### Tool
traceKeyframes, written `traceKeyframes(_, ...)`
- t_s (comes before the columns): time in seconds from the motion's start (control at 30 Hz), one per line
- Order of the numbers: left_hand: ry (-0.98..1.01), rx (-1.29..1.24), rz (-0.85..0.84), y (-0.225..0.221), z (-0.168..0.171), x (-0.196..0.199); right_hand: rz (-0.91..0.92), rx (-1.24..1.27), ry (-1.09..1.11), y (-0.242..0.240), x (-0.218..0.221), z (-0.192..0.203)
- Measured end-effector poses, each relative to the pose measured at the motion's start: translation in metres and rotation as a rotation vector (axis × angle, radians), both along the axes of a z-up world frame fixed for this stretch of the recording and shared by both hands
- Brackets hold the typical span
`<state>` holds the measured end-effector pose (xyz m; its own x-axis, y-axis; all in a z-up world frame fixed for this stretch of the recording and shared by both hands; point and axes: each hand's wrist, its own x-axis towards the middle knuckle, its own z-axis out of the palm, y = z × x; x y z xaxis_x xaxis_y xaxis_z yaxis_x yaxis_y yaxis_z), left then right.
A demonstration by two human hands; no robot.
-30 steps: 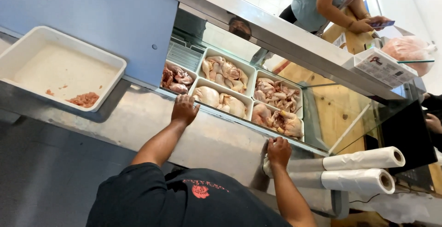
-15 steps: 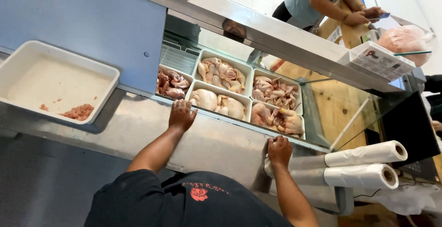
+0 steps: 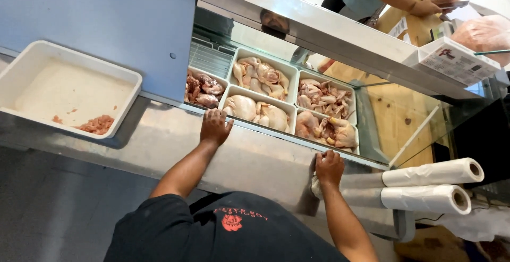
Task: Weighing poultry and cleaning the service counter and display case.
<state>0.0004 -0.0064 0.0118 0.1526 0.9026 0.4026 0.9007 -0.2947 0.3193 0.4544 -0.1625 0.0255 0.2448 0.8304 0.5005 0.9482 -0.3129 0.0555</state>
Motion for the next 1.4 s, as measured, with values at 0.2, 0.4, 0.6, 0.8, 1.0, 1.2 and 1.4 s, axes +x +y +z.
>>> traceKeyframes(0.2,-0.013,0.025,0.002,0.003,-0.007,0.001,-0.01,0.017,0.039,0.001,-0.002,0.0)
traceKeyframes(0.4,-0.006,0.06,0.005,0.002,-0.009,0.0,-0.018,0.014,0.057,-0.002,-0.007,0.009)
traceKeyframes(0.6,-0.047,0.013,-0.029,0.001,-0.021,0.0,-0.056,-0.046,0.119,-0.005,0.003,-0.002)
traceKeyframes(0.8,-0.016,0.011,-0.019,0.004,-0.017,0.001,-0.019,0.003,0.055,-0.007,-0.007,0.011)
traceKeyframes(1.0,0.01,0.047,-0.031,0.018,-0.024,-0.004,0.003,0.023,0.096,0.005,-0.011,0.016)
traceKeyframes(1.2,0.014,-0.017,-0.012,0.007,-0.022,-0.004,0.029,0.071,0.01,-0.005,-0.007,0.008)
traceKeyframes(1.4,-0.008,-0.031,-0.018,0.003,-0.008,-0.005,0.003,0.016,0.085,-0.005,-0.008,0.012)
